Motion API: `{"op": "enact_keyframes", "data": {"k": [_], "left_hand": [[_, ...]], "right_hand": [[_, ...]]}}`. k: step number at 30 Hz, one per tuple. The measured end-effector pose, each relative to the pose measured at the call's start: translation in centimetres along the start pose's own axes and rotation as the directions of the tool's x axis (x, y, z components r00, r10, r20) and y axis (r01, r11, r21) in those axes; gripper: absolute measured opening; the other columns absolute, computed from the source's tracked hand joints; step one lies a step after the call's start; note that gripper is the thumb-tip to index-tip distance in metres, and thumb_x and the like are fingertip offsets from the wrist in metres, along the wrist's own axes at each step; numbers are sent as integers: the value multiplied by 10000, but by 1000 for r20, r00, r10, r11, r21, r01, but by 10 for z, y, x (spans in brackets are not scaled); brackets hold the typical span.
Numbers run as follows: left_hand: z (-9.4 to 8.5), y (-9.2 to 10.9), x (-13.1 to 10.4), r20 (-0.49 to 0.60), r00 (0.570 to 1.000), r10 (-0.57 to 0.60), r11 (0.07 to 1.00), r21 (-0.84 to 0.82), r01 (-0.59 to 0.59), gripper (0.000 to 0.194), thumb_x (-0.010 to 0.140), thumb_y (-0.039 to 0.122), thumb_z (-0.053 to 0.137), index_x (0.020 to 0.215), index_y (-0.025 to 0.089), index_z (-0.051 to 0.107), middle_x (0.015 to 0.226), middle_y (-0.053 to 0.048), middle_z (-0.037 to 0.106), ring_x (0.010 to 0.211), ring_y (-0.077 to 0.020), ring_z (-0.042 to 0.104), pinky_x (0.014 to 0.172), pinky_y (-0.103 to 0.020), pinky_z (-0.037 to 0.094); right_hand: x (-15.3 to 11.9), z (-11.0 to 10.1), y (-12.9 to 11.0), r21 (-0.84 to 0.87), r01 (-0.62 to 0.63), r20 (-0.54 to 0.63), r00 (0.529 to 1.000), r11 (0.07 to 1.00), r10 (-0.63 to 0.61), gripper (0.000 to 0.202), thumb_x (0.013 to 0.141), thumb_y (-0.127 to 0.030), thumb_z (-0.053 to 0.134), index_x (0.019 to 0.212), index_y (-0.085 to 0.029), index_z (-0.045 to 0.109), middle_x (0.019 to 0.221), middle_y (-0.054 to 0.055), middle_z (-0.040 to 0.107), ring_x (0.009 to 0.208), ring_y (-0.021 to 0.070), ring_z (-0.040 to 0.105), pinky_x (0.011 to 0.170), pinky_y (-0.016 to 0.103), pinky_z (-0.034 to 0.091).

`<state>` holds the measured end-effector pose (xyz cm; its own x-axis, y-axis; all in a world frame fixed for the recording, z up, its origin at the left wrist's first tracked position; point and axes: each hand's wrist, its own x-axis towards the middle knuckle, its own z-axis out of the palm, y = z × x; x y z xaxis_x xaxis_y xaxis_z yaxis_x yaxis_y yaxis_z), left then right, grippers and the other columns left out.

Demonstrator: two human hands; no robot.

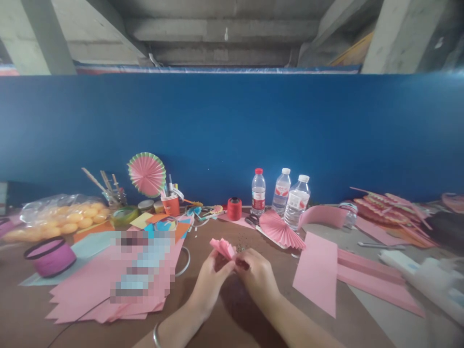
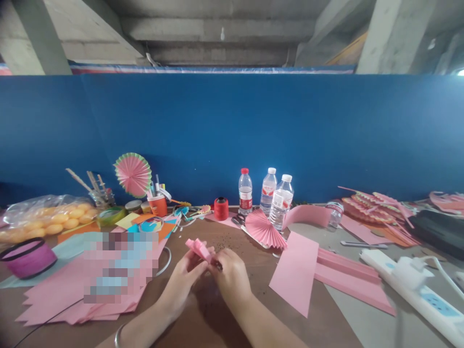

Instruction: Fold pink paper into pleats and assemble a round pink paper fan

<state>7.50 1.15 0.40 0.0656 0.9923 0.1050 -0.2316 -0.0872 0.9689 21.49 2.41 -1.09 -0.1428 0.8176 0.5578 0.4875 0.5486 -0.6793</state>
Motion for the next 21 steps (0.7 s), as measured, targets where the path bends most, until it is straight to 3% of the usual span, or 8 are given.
{"op": "enact_keyframes", "data": {"k": [2, 4, 7, 9, 12, 15, 21], "left_hand": [[3, 1, -1, -14, 1000, 28, 999, -19, -28, 452, 653, 235, 720, 1065, 186, 542, 1071, -78, 638, 994, -222, 588, 837, -304, 462], [4, 2, -1, -27, 999, 45, 999, 15, -45, 360, 660, 252, 716, 976, 170, 565, 931, -60, 669, 861, -206, 625, 733, -276, 488], [2, 5, 0, -24, 1000, 7, 1000, -21, -7, 215, 722, 293, 662, 866, 155, 581, 761, -32, 669, 691, -169, 627, 619, -246, 478], [0, 8, 0, -8, 999, -38, 991, -129, 36, 207, 710, 284, 678, 846, 158, 586, 717, -23, 671, 649, -156, 624, 607, -240, 474], [-3, 10, 0, 66, 995, -76, 960, -265, 91, 233, 669, 247, 721, 846, 158, 599, 684, -26, 674, 612, -151, 621, 573, -234, 467], [-6, 10, 2, 114, 992, -58, 941, -326, 92, 229, 684, 233, 715, 874, 161, 609, 723, -34, 678, 668, -169, 632, 606, -258, 481], [-9, 9, 6, 49, 998, -36, 948, -313, 50, 241, 653, 237, 746, 854, 152, 643, 711, -14, 660, 629, -112, 594, 626, -218, 465]], "right_hand": [[-2, -1, -4, -61, 105, 32, 994, 993, -104, 166, 838, -240, 491, 796, -178, 639, 738, 49, 599, 698, 183, 536, 634, 274, 395], [-3, -1, -8, -85, 149, 54, 988, 985, -144, 168, 853, -224, 466, 810, -179, 622, 759, 54, 589, 719, 190, 528, 649, 284, 395], [-3, 0, -11, -54, 125, 13, 992, 991, -124, 108, 814, -263, 543, 868, -180, 588, 818, 53, 580, 785, 199, 525, 703, 295, 408], [-3, 2, -10, 0, 64, -40, 997, 998, -64, 243, 763, -313, 612, 954, -174, 555, 872, 57, 580, 819, 204, 532, 723, 295, 422], [-4, 3, -6, 75, -1, 17, 1000, 997, 0, 272, 769, -345, 605, 976, -176, 557, 856, 44, 605, 762, 186, 561, 673, 266, 439], [-4, 1, -7, 109, 42, 70, 996, 993, -50, 268, 796, -383, 577, 973, -182, 595, 826, 44, 634, 724, 179, 578, 668, 256, 441], [-3, -7, -7, 130, 126, 29, 991, 983, -131, 331, 775, -405, 612, 1033, -198, 609, 849, 47, 665, 748, 187, 604, 710, 264, 453]]}}
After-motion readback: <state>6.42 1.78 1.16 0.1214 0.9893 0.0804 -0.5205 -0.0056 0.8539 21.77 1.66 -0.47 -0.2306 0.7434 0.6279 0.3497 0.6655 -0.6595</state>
